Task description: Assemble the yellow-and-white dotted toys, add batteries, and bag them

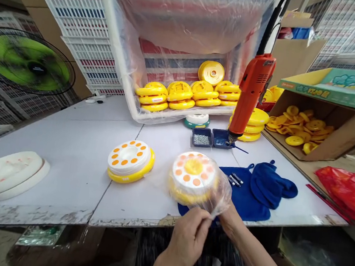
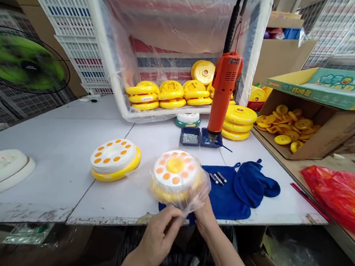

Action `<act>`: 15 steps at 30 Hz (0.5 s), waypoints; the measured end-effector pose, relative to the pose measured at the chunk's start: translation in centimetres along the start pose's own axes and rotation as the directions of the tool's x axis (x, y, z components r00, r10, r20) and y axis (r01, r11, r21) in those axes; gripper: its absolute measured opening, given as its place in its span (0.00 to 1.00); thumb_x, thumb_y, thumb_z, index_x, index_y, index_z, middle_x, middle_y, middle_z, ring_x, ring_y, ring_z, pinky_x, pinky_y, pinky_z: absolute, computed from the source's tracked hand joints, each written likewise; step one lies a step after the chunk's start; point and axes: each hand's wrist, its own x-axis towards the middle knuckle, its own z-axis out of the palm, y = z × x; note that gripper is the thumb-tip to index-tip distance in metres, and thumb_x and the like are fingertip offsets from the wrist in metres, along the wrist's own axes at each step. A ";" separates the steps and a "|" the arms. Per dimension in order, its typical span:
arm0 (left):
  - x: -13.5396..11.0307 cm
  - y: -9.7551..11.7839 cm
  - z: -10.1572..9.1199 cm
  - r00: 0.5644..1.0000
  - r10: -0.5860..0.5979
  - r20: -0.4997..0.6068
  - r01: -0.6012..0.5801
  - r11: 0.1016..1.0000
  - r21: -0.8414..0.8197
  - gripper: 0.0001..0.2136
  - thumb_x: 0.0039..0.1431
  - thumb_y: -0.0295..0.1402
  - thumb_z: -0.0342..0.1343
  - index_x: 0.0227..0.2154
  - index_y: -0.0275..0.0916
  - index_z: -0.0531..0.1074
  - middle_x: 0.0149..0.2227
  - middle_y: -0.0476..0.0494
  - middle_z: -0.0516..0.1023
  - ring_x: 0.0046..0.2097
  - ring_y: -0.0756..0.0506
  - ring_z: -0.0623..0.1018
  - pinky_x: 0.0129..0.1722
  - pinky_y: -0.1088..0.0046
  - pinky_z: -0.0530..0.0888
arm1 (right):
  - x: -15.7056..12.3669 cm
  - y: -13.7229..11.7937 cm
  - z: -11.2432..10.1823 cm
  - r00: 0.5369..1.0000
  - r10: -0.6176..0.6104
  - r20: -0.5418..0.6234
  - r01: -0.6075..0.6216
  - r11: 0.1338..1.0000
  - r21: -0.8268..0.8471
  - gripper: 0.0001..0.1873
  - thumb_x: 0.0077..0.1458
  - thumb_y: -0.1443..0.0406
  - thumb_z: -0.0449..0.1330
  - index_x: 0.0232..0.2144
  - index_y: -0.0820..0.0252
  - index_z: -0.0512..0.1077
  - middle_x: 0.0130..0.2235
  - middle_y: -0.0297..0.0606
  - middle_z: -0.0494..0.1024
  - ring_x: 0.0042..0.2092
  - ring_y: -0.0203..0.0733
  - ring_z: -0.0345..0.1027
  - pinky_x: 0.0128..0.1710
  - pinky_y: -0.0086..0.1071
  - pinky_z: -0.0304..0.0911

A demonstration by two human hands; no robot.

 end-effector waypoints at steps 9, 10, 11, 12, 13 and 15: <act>-2.0 0.3 0.8 0.962 -0.131 -0.238 0.175 0.969 0.174 0.18 0.49 0.29 0.64 0.42 0.40 0.65 0.36 0.47 0.73 0.34 0.46 0.76 0.33 0.70 0.78 | -1.5 -0.9 -6.9 0.943 -0.311 -0.120 0.170 0.759 -0.628 0.37 0.49 0.53 0.66 0.58 0.60 0.61 0.56 0.52 0.64 0.52 0.55 0.63 0.52 0.51 0.63; -2.2 0.2 1.5 0.961 -0.150 -0.233 0.198 0.960 0.197 0.21 0.47 0.29 0.65 0.44 0.40 0.65 0.39 0.44 0.73 0.37 0.44 0.77 0.35 0.68 0.79 | -0.5 -0.9 -6.6 0.935 -0.350 -0.063 0.222 0.714 -0.664 0.37 0.50 0.53 0.65 0.59 0.60 0.62 0.58 0.52 0.63 0.56 0.57 0.60 0.56 0.53 0.60; -2.4 -0.1 2.2 0.960 -0.172 -0.223 0.221 0.951 0.218 0.23 0.47 0.31 0.66 0.45 0.39 0.65 0.41 0.42 0.73 0.40 0.42 0.77 0.37 0.65 0.79 | 0.6 -0.8 -6.2 0.928 -0.372 -0.004 0.268 0.676 -0.686 0.33 0.51 0.54 0.64 0.57 0.59 0.64 0.58 0.51 0.64 0.58 0.58 0.59 0.57 0.53 0.58; -2.3 -0.4 2.9 0.956 -0.196 -0.219 0.247 0.940 0.236 0.23 0.48 0.32 0.66 0.47 0.38 0.65 0.42 0.40 0.73 0.42 0.40 0.77 0.39 0.62 0.79 | 1.6 -0.6 -5.8 0.924 -0.381 0.043 0.302 0.654 -0.693 0.26 0.53 0.54 0.62 0.52 0.58 0.68 0.55 0.49 0.68 0.56 0.57 0.62 0.56 0.53 0.59; -2.2 -0.8 3.4 0.951 -0.219 -0.219 0.271 0.931 0.243 0.22 0.50 0.34 0.65 0.47 0.37 0.66 0.43 0.38 0.74 0.44 0.39 0.77 0.41 0.59 0.79 | 2.5 -0.4 -5.4 0.922 -0.381 0.072 0.323 0.653 -0.685 0.19 0.56 0.54 0.59 0.46 0.58 0.70 0.48 0.47 0.72 0.51 0.55 0.65 0.53 0.51 0.62; -1.5 -1.5 4.1 0.937 -0.272 -0.218 0.315 0.928 0.197 0.14 0.58 0.36 0.59 0.45 0.37 0.68 0.41 0.37 0.75 0.44 0.38 0.77 0.44 0.55 0.77 | 3.9 0.0 -4.5 0.917 -0.381 0.116 0.362 0.676 -0.642 0.12 0.61 0.56 0.56 0.34 0.58 0.70 0.35 0.38 0.73 0.38 0.46 0.68 0.42 0.44 0.67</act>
